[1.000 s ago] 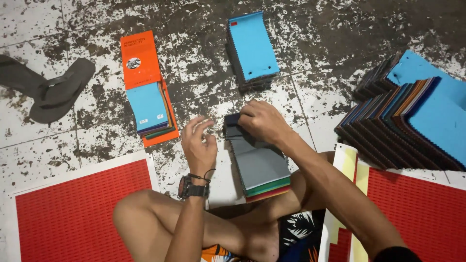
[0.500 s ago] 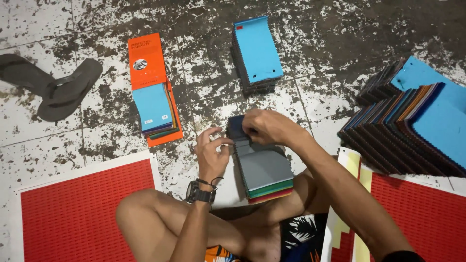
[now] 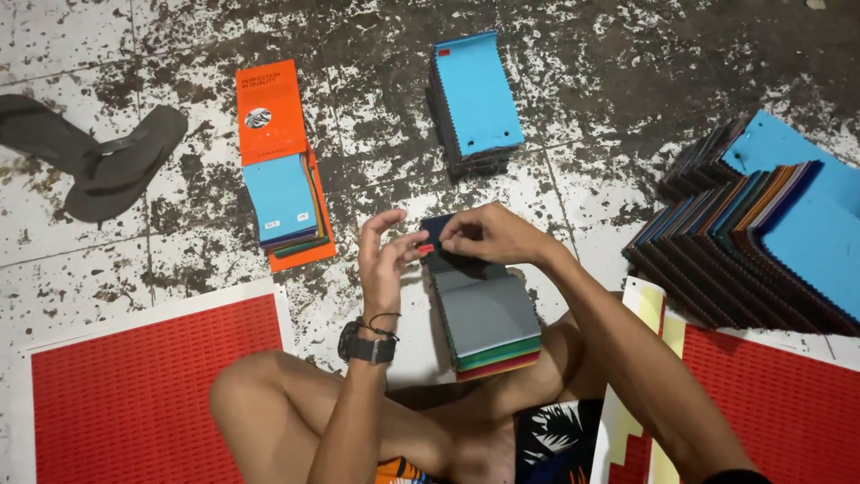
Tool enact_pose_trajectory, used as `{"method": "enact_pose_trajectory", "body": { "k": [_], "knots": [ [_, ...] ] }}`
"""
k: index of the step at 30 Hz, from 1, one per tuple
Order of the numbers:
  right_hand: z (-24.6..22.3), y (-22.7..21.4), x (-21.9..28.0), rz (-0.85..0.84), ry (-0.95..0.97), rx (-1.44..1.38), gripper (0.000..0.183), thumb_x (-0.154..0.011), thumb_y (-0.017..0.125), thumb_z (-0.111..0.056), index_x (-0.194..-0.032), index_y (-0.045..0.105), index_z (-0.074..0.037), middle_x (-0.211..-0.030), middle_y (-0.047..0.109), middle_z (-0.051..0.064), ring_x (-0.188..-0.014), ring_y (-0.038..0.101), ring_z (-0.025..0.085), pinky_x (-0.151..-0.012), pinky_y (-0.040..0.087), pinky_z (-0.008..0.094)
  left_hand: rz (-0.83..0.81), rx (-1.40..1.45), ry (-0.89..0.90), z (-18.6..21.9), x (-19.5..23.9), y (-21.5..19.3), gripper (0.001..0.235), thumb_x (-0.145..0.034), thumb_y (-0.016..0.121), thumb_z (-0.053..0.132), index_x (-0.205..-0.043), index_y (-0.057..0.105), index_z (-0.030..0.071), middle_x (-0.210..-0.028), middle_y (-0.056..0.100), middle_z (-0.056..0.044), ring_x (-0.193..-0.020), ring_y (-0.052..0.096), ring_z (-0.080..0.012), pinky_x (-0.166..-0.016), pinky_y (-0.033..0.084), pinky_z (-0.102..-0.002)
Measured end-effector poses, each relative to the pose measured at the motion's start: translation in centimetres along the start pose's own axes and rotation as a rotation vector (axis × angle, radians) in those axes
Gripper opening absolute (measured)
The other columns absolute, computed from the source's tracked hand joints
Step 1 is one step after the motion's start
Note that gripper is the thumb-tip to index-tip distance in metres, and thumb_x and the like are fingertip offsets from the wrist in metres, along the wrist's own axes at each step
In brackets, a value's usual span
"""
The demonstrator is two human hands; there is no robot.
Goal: The person sits on the floor and assembles a stack of colorful notebooks. They repeatedly pick up a small red rectangular piece from a red perforated mat and place it onto the spine of the notebook stack, then press it down to secure it.
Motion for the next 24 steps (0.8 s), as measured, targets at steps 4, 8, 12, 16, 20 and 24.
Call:
{"method": "enact_pose_trajectory", "body": {
  "k": [4, 8, 12, 16, 20, 24],
  "knots": [
    [1.1, 0.3, -0.2, -0.012, 0.004, -0.029, 0.016, -0.088, 0.075, -0.022, -0.097, 0.078, -0.009, -0.078, 0.078, 0.012, -0.073, 0.073, 0.025, -0.073, 0.059, 0.04, -0.039, 0.005, 0.086, -1.5, -1.3, 0.2, 0.041, -0.089, 0.045, 0.009, -0.13, 0.047, 0.003, -0.14, 0.043, -0.023, -0.108, 0.065, -0.0321, -0.078, 0.062, -0.032],
    [0.9, 0.1, 0.2, -0.021, 0.017, -0.045, 0.014, -0.089, 0.076, -0.019, -0.097, 0.078, -0.008, -0.077, 0.078, 0.012, -0.073, 0.072, 0.022, -0.071, 0.058, 0.038, -0.07, 0.014, 0.088, -1.9, -1.2, 0.7, 0.042, -0.089, 0.044, 0.009, -0.131, 0.047, 0.001, -0.139, 0.041, -0.025, -0.112, 0.064, -0.0362, -0.085, 0.061, -0.037],
    [0.9, 0.3, 0.1, -0.032, 0.024, -0.058, 0.013, -0.092, 0.074, -0.018, -0.097, 0.078, -0.006, -0.076, 0.078, 0.009, -0.072, 0.07, 0.019, -0.07, 0.057, 0.035, -0.079, 0.04, 0.128, -2.7, -1.7, 0.5, 0.043, -0.089, 0.045, 0.007, -0.131, 0.048, -0.002, -0.138, 0.041, -0.025, -0.11, 0.063, -0.0356, -0.081, 0.061, -0.038],
    [0.4, 0.4, 0.2, -0.048, 0.03, -0.047, 0.014, -0.092, 0.074, -0.016, -0.097, 0.078, -0.004, -0.076, 0.078, 0.011, -0.073, 0.071, 0.021, -0.07, 0.057, 0.036, -0.073, 0.05, 0.154, -3.0, -1.8, 0.3, 0.042, -0.088, 0.046, 0.005, -0.13, 0.049, -0.001, -0.136, 0.043, -0.022, -0.108, 0.063, -0.0318, -0.079, 0.06, -0.035],
    [0.5, 0.7, 0.2, -0.07, 0.019, -0.041, 0.015, -0.092, 0.075, -0.018, -0.098, 0.078, -0.004, -0.076, 0.078, 0.01, -0.073, 0.07, 0.019, -0.069, 0.057, 0.035, -0.062, 0.043, 0.192, -2.6, -1.6, 0.4, 0.04, -0.089, 0.046, 0.003, -0.128, 0.053, -0.001, -0.134, 0.049, -0.02, -0.107, 0.064, -0.0297, -0.078, 0.06, -0.033],
    [1.5, 0.9, -0.1, -0.082, 0.091, -0.049, 0.012, -0.094, 0.07, -0.012, -0.099, 0.075, -0.002, -0.081, 0.079, 0.013, -0.071, 0.072, 0.022, -0.068, 0.059, 0.039, -0.048, 0.022, 0.185, -1.9, -1.4, 0.5, 0.038, -0.088, 0.049, 0.003, -0.125, 0.056, 0.001, -0.131, 0.052, -0.017, -0.11, 0.062, -0.0291, -0.082, 0.06, -0.035]
  ]
}}
Point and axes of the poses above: each hand's wrist, its own x-axis away from the middle knuckle, its own y-axis out of the palm, z = x × y, the point moved 10 cm from there along -x, towards the middle knuckle
